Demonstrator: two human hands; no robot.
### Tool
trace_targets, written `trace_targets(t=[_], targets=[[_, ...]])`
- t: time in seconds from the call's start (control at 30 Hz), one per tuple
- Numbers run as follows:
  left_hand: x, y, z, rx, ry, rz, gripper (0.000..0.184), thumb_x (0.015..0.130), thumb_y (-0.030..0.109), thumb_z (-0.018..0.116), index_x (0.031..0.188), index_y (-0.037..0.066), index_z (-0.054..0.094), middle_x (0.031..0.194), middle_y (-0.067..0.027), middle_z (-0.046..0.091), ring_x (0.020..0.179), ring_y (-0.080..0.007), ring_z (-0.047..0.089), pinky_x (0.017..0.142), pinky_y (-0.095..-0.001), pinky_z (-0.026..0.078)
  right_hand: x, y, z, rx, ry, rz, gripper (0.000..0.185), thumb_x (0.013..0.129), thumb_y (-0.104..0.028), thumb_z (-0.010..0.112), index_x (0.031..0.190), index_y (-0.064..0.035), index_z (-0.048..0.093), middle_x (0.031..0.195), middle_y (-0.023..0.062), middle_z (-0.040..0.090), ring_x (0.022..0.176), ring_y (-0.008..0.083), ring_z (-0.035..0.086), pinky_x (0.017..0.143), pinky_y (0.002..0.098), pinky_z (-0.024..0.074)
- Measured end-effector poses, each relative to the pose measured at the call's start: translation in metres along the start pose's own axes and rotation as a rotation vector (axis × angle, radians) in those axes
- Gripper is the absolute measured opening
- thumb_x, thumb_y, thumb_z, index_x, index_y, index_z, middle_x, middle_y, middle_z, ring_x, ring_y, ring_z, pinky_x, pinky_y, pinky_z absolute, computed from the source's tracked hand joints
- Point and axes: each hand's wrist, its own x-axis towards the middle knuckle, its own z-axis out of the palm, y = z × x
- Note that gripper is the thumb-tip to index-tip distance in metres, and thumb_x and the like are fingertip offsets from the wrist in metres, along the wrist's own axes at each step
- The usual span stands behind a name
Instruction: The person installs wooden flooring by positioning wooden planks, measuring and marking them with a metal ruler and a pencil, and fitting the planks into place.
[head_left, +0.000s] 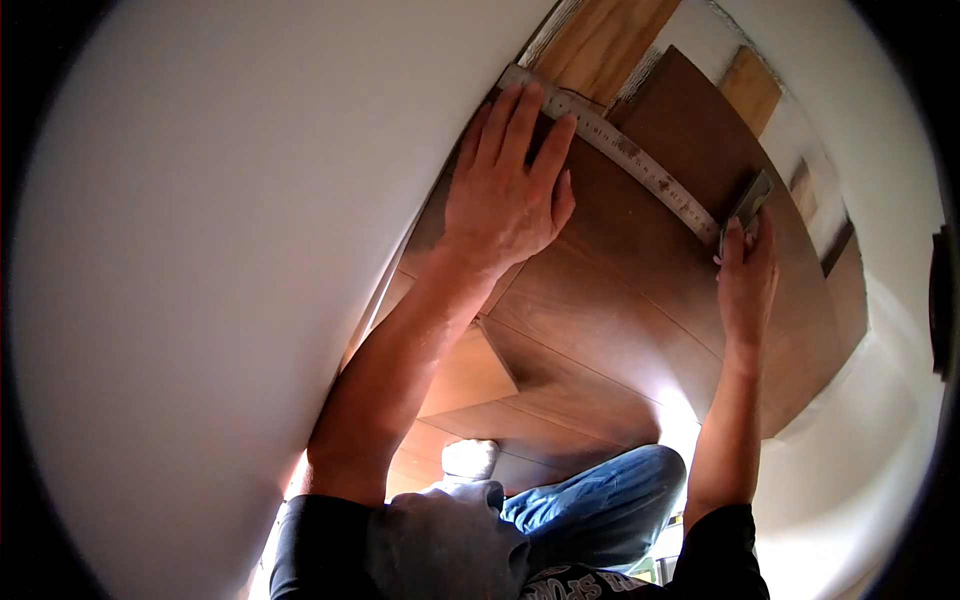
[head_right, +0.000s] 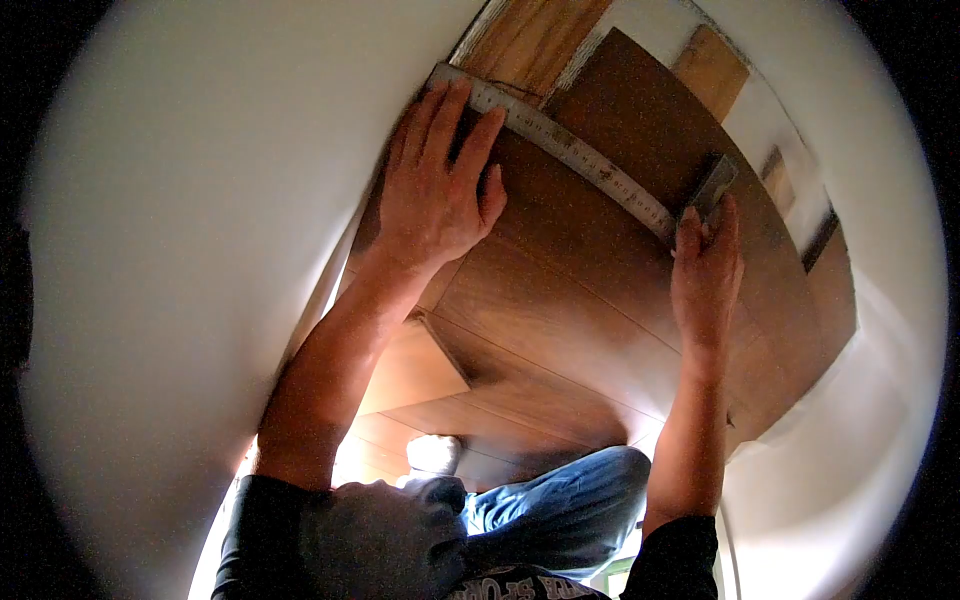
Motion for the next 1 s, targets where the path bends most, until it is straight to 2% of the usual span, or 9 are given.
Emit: trace_targets(t=[0.13, 0.2, 0.3, 0.6, 0.73, 0.83, 0.93, 1.0], targets=[[0.001, -0.001, 0.001, 0.007, -0.003, 0.006, 0.053, 0.091, 0.024, 0.064, 0.143, 0.011, 0.062, 0.158, -0.0257, 0.046, 0.145, -0.0456, 0.045, 0.121, -0.0577, 0.039, 0.001, 0.002, 0.004, 0.048, 0.006, 0.009, 0.062, 0.11, -0.032, 0.055, 0.158, 0.0056, 0.04, 0.126, 0.0333, 0.07, 0.113, 0.0422, 0.072, 0.094, 0.0488, 0.056], [0.0, -0.001, 0.002, 0.016, -0.006, 0.01, 0.054, 0.091, 0.024, 0.064, 0.143, 0.01, 0.061, 0.158, -0.0259, 0.046, 0.145, -0.0453, 0.045, 0.122, -0.0578, 0.038, 0.007, 0.019, 0.01, -0.043, 0.101, -0.143, 0.061, 0.11, -0.031, 0.054, 0.157, 0.0049, 0.041, 0.13, 0.0344, 0.068, 0.121, 0.0479, 0.068, 0.097, 0.0521, 0.0548], [-0.001, -0.001, 0.003, 0.019, -0.002, 0.012, 0.053, 0.091, 0.023, 0.064, 0.143, 0.01, 0.062, 0.158, -0.0262, 0.046, 0.146, -0.0448, 0.045, 0.122, -0.0579, 0.038, 0.006, 0.016, 0.009, -0.054, 0.087, -0.087, 0.06, 0.111, -0.031, 0.054, 0.157, 0.0042, 0.041, 0.132, 0.0347, 0.066, 0.125, 0.0493, 0.065, 0.098, 0.0526, 0.0542], [-0.002, -0.002, 0.003, 0.039, -0.013, 0.013, 0.052, 0.094, 0.025, 0.061, 0.144, 0.01, 0.062, 0.159, -0.0271, 0.046, 0.149, -0.0448, 0.044, 0.124, -0.058, 0.036, 0.006, 0.018, 0.011, -0.028, 0.089, -0.139, 0.059, 0.111, -0.032, 0.052, 0.157, 0.0037, 0.041, 0.123, 0.0348, 0.069, 0.116, 0.0497, 0.069, 0.091, 0.053, 0.0559], [-0.002, -0.001, 0.004, 0.032, -0.016, 0.006, 0.052, 0.094, 0.025, 0.061, 0.144, 0.011, 0.062, 0.159, -0.0269, 0.046, 0.149, -0.0448, 0.044, 0.124, -0.0581, 0.036, 0.005, 0.012, 0.008, 0.022, 0.023, -0.058, 0.059, 0.111, -0.033, 0.052, 0.157, 0.0033, 0.041, 0.123, 0.0354, 0.069, 0.115, 0.0494, 0.069, 0.091, 0.0528, 0.0558], [-0.002, -0.002, 0.004, 0.024, -0.02, 0.002, 0.053, 0.094, 0.025, 0.061, 0.145, 0.011, 0.062, 0.16, -0.0264, 0.046, 0.149, -0.0447, 0.043, 0.124, -0.0581, 0.036, 0.007, 0.017, 0.01, -0.046, 0.101, -0.182, 0.06, 0.111, -0.034, 0.052, 0.157, 0.0031, 0.042, 0.121, 0.0357, 0.069, 0.113, 0.0496, 0.07, 0.091, 0.053, 0.0561], [-0.001, -0.003, 0.005, 0.017, -0.017, 0.005, 0.054, 0.093, 0.025, 0.062, 0.145, 0.011, 0.062, 0.16, -0.0258, 0.046, 0.149, -0.045, 0.043, 0.124, -0.0582, 0.036, 0.005, 0.009, 0.008, -0.006, 0.026, -0.056, 0.061, 0.111, -0.036, 0.051, 0.157, 0.0031, 0.041, 0.122, 0.0359, 0.069, 0.114, 0.0511, 0.069, 0.091, 0.0539, 0.0559], [-0.002, -0.002, 0.005, 0.024, -0.022, -0.001, 0.055, 0.092, 0.025, 0.063, 0.145, 0.011, 0.061, 0.159, -0.0257, 0.047, 0.148, -0.0457, 0.044, 0.123, -0.0587, 0.036, 0.005, 0.015, 0.009, -0.168, 0.099, -0.139, 0.061, 0.111, -0.037, 0.05, 0.156, 0.0031, 0.04, 0.12, 0.0354, 0.07, 0.113, 0.0515, 0.068, 0.09, 0.0559, 0.0558]])
